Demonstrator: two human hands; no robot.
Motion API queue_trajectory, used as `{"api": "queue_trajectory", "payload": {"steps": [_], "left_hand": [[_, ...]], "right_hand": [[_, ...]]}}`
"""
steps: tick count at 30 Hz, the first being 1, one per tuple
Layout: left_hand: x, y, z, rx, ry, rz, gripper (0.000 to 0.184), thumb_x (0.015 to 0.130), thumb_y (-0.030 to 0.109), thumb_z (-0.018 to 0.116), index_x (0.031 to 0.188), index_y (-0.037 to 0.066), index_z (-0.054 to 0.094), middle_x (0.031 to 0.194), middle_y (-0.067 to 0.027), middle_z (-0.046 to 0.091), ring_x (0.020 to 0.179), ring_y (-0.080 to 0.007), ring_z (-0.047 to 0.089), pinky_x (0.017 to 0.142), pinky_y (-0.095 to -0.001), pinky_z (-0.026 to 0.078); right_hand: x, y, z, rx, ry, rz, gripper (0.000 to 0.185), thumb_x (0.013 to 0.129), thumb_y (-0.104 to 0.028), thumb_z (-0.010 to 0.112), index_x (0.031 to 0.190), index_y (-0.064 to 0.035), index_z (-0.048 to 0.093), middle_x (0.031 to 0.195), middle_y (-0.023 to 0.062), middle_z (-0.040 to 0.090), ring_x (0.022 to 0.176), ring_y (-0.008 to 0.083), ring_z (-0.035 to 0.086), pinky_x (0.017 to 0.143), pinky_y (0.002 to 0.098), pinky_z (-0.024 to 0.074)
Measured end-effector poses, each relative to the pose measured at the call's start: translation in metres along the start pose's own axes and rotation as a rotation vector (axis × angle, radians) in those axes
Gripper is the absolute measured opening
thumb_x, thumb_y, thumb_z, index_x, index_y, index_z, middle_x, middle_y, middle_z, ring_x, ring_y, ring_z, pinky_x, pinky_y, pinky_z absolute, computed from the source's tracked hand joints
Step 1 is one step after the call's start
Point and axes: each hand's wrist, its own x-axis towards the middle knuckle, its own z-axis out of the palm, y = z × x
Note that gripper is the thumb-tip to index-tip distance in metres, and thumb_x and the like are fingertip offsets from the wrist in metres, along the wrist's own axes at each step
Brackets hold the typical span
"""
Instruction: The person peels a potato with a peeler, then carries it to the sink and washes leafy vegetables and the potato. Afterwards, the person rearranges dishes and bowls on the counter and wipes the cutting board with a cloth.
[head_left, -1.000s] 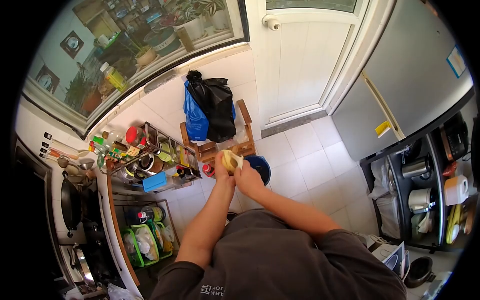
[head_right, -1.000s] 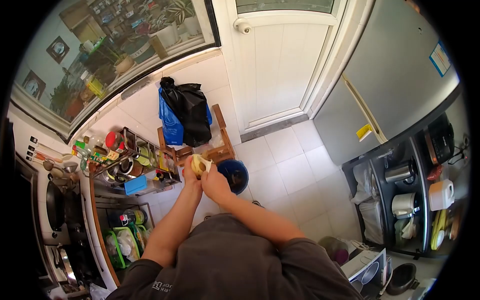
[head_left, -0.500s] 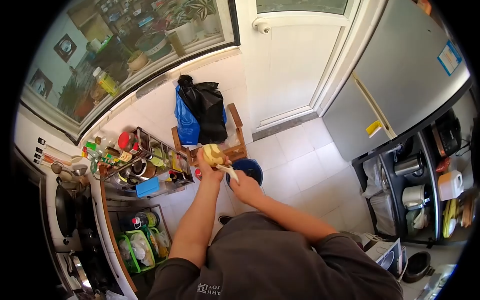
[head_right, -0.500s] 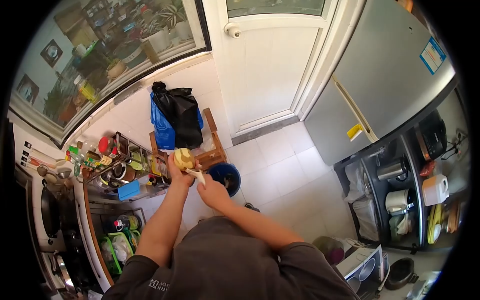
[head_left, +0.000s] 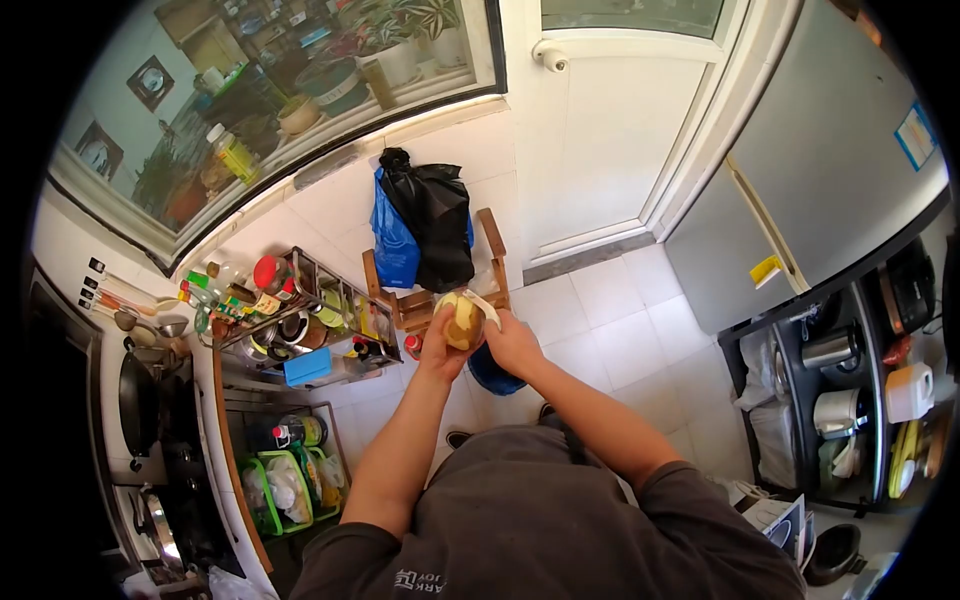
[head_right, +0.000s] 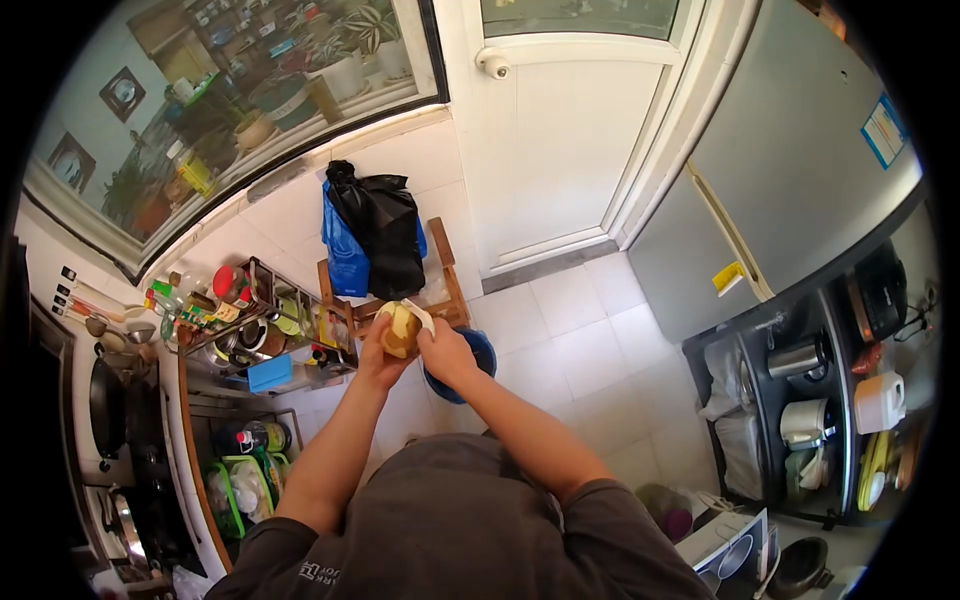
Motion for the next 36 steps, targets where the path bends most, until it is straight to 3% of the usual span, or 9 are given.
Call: {"api": "queue_trajectory", "payload": {"steps": [5,10,12,15,21,27,33,36], "left_hand": [[0.005,-0.010,0.009,-0.027,0.197,0.042,0.038,0.082,0.034,0.058,0.114,0.014,0.052,0.111,-0.0059,0.059,0.104,-0.0228,0.055,0.088,-0.0419,0.044],[0.036,-0.015,-0.011,-0.222,0.189,0.095,0.035,0.082,0.034,0.058,0.110,0.013,0.054,0.107,-0.0063,0.059,0.101,-0.0245,0.057,0.084,-0.0443,0.047],[0.032,-0.006,-0.003,-0.228,0.323,0.113,0.036,0.080,0.038,0.059,0.106,0.013,0.055,0.102,-0.0053,0.060,0.093,-0.0238,0.059,0.082,-0.0417,0.048],[0.032,-0.005,0.001,-0.186,0.348,0.176,0.039,0.079,0.041,0.060,0.105,0.013,0.056,0.099,-0.0044,0.061,0.087,-0.0231,0.059,0.076,-0.0393,0.050],[0.033,0.003,0.006,-0.142,0.308,0.106,0.040,0.077,0.046,0.058,0.101,0.014,0.057,0.093,-0.0031,0.060,0.082,-0.0217,0.057,0.066,-0.0401,0.051],[0.021,0.013,0.008,-0.153,0.311,0.117,0.039,0.081,0.045,0.050,0.106,0.017,0.056,0.103,-0.0055,0.058,0.095,-0.0248,0.055,0.078,-0.0485,0.048],[0.011,0.008,-0.016,-0.105,-0.021,0.031,0.047,0.084,0.043,0.041,0.117,0.012,0.052,0.117,-0.0092,0.055,0.108,-0.0283,0.052,0.087,-0.0503,0.044],[0.000,0.001,-0.009,-0.027,0.000,0.019,0.046,0.084,0.040,0.052,0.122,0.014,0.048,0.121,-0.0081,0.053,0.111,-0.0264,0.051,0.091,-0.0479,0.043]], "right_hand": [[-0.008,0.002,0.014,-0.031,0.018,0.020,0.036,0.088,-0.029,0.039,0.100,0.0031,0.049,0.090,0.0304,0.058,0.084,0.0458,0.056,0.076,0.0502,0.0435],[-0.031,0.001,0.024,-0.055,0.009,-0.025,0.034,0.088,-0.027,0.040,0.105,0.0021,0.042,0.083,0.0305,0.058,0.077,0.0470,0.057,0.072,0.0524,0.0440],[-0.042,-0.003,0.026,-0.073,-0.035,-0.050,0.032,0.088,-0.025,0.041,0.105,0.0019,0.040,0.079,0.0294,0.059,0.074,0.0469,0.057,0.068,0.0537,0.0441],[-0.049,-0.005,0.027,-0.080,-0.059,-0.051,0.034,0.088,-0.025,0.041,0.106,0.0029,0.040,0.079,0.0298,0.059,0.074,0.0460,0.058,0.069,0.0541,0.0449],[-0.056,0.003,0.027,-0.100,-0.111,-0.043,0.038,0.087,-0.028,0.041,0.111,0.0021,0.042,0.081,0.0289,0.060,0.076,0.0450,0.059,0.071,0.0529,0.0453],[-0.048,0.011,0.000,0.044,-0.078,0.053,0.036,0.086,-0.033,0.044,0.107,-0.0056,0.050,0.089,0.0251,0.061,0.086,0.0423,0.058,0.077,0.0488,0.0445],[-0.013,0.006,-0.005,0.050,0.009,0.014,0.038,0.086,-0.033,0.044,0.109,-0.0048,0.053,0.093,0.0244,0.061,0.089,0.0414,0.058,0.078,0.0462,0.0444],[-0.003,-0.001,-0.004,-0.005,0.023,-0.028,0.038,0.086,-0.033,0.042,0.107,-0.0041,0.054,0.094,0.0248,0.061,0.089,0.0418,0.057,0.079,0.0468,0.0438]]}}
